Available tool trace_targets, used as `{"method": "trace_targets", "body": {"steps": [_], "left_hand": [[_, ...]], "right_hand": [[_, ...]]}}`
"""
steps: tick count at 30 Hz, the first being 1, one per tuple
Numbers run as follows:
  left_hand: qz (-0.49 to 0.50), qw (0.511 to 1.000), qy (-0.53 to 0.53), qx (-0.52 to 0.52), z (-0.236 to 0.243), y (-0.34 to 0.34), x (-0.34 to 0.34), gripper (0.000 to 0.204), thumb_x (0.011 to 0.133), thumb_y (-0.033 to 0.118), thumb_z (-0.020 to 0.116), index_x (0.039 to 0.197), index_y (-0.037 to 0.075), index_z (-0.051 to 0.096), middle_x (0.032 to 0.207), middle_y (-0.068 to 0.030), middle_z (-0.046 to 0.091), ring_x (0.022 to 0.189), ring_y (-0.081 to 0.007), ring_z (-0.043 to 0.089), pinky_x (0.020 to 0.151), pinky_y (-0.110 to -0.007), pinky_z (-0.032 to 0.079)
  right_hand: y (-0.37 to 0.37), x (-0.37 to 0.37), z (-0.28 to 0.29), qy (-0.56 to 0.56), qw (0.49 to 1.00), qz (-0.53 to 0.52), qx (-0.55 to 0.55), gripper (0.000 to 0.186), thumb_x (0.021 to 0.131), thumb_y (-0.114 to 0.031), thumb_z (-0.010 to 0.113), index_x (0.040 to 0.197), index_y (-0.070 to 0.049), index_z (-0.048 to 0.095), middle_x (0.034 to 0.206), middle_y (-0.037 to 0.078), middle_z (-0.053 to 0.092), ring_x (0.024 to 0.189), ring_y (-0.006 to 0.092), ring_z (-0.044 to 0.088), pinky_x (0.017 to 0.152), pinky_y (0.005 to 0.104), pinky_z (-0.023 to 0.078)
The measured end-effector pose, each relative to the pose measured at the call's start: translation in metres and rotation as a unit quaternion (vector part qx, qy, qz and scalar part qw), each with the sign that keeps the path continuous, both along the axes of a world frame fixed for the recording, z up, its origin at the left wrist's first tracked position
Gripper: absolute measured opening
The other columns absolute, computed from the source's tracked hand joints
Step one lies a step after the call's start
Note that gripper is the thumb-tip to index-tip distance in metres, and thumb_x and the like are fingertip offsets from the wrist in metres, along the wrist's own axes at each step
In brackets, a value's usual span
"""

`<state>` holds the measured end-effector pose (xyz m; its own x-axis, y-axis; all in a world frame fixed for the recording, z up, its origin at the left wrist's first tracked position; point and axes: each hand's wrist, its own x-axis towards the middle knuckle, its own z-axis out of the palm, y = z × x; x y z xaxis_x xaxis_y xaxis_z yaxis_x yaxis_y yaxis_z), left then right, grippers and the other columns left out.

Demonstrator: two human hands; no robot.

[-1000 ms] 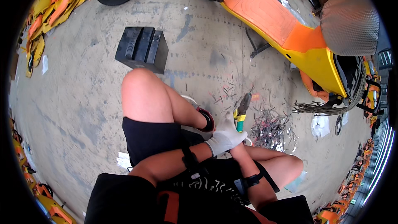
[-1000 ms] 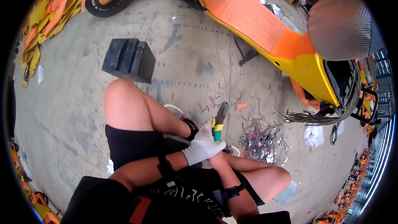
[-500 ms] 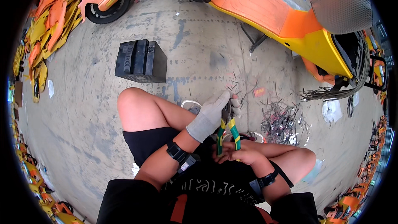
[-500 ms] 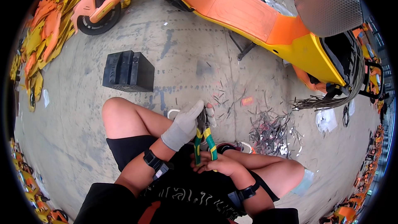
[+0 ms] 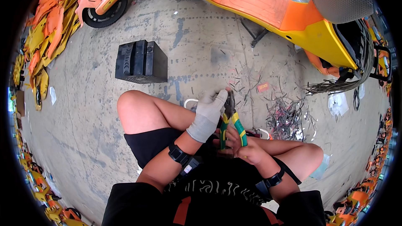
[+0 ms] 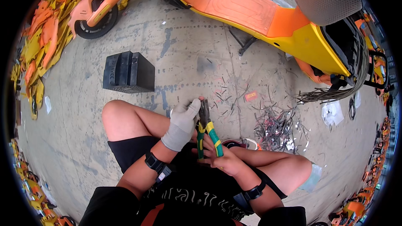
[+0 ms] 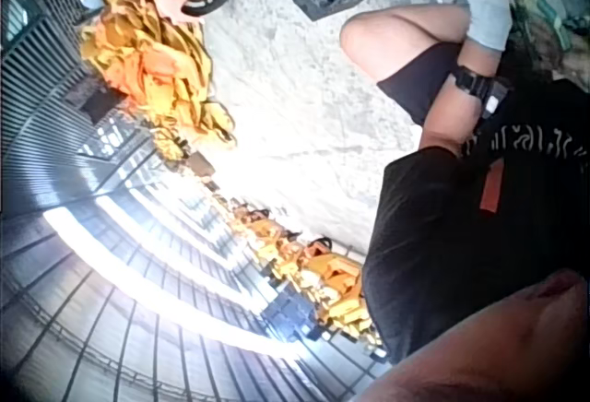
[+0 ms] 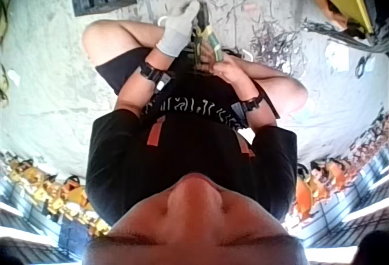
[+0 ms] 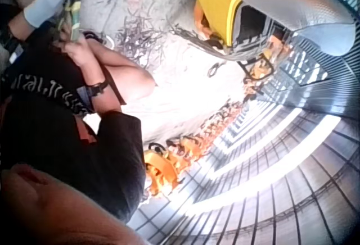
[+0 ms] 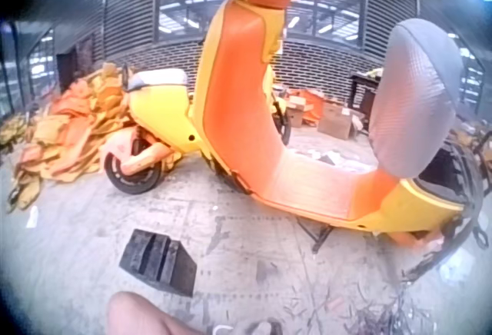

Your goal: The person strips insulation from the ends of wires using a pair of pliers and a wire stripper, while sitting on the floor next to an orange scooter.

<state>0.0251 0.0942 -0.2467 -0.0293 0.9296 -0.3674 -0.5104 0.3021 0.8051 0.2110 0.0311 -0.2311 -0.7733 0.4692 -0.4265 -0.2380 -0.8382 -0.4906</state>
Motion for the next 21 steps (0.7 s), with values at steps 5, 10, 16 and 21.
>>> {"method": "trace_targets", "body": {"steps": [5,10,16,21], "left_hand": [[0.02,0.997,0.071,0.037,0.0,-0.001,0.0,0.025,0.103,0.018,0.059,0.119,0.001,0.065,0.094,-0.0018,0.068,0.079,-0.0075,0.062,0.071,-0.025,0.052],[0.012,0.989,0.142,0.047,0.013,-0.003,0.0,0.021,0.102,0.014,0.059,0.117,0.001,0.065,0.097,-0.0048,0.07,0.081,-0.0082,0.064,0.07,-0.024,0.053],[-0.051,0.973,0.222,0.05,0.02,-0.004,0.002,0.022,0.098,0.01,0.063,0.116,-0.001,0.063,0.095,-0.0076,0.071,0.083,-0.0099,0.067,0.07,-0.025,0.054],[-0.041,0.981,0.18,0.058,0.009,-0.008,0.009,0.024,0.097,0.01,0.063,0.117,-0.003,0.062,0.093,-0.0078,0.071,0.082,-0.0108,0.067,0.071,-0.026,0.055]], "right_hand": [[0.001,0.004,-0.002,0.008,0.999,-0.025,0.02,0.115,0.06,-0.001,0.056,0.162,-0.01,0.005,0.164,0.014,0.024,0.146,0.0374,0.034,0.114,0.0559,0.034],[0.005,0.01,-0.007,-0.001,0.999,-0.03,0.044,0.113,0.061,0.002,0.054,0.163,-0.011,0.007,0.165,0.011,0.022,0.147,0.0359,0.033,0.113,0.053,0.034],[0.005,0.016,-0.006,-0.016,0.993,-0.087,0.081,0.116,0.057,0.012,0.049,0.163,-0.012,0.008,0.169,0.008,0.015,0.147,0.0363,0.033,0.111,0.0483,0.037],[0.009,0.022,-0.01,-0.015,0.992,-0.083,0.099,0.116,0.058,0.012,0.05,0.163,-0.012,0.008,0.17,0.008,0.01,0.148,0.0357,0.033,0.109,0.0444,0.038]]}}
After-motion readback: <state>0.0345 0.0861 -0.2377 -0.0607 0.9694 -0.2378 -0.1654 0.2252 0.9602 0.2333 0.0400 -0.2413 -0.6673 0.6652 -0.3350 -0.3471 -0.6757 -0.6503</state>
